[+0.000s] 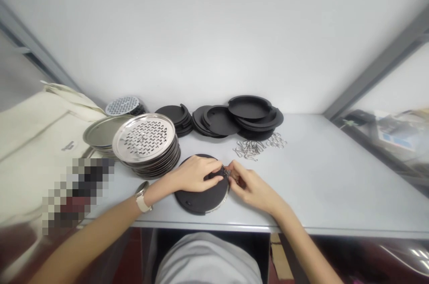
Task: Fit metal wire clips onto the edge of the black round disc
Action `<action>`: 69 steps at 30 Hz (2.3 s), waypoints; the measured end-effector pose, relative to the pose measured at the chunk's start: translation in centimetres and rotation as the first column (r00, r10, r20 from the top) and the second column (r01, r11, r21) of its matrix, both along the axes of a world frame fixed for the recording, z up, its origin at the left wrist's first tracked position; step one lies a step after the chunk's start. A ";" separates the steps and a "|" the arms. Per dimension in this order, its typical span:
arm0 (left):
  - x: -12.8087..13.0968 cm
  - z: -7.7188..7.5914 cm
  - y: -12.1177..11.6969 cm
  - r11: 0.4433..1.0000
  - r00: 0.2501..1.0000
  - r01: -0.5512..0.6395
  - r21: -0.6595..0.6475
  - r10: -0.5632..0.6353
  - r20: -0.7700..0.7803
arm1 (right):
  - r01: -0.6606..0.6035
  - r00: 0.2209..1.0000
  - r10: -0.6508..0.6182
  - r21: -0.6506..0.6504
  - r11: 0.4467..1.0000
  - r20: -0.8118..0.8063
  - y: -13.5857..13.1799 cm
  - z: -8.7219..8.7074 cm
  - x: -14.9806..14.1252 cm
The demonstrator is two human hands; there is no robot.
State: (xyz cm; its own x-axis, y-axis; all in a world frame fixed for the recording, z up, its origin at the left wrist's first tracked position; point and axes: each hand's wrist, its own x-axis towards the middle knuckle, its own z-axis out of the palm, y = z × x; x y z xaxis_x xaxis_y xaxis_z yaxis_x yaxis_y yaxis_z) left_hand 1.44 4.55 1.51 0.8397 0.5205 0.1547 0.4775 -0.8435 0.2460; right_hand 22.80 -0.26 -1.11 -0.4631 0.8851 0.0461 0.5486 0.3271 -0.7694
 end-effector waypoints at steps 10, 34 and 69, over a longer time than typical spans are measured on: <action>0.0 -0.5 0.1 1.000 1.000 0.012 0.020 -0.012 0.016 | 0.083 0.996 -0.084 0.090 0.993 0.018 0.0 -0.3 -0.8; 0.0 -0.2 0.1 1.000 1.000 -0.001 0.022 0.001 -0.009 | 0.158 0.963 -0.154 -0.002 0.988 -0.221 0.4 -0.7 -0.2; 0.1 -0.1 0.0 1.000 1.000 -0.014 0.018 0.014 -0.015 | 0.050 0.942 -0.125 -0.239 0.970 -0.311 0.5 -0.9 0.2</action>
State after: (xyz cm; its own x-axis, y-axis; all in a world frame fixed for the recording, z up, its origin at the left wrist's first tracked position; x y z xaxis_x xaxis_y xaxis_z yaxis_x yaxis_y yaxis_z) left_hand 1.52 4.51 1.37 0.8345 0.5298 0.1513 0.4930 -0.8407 0.2240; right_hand 22.96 0.21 -2.06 -0.3772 0.9258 -0.0254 0.2778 0.0870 -0.9567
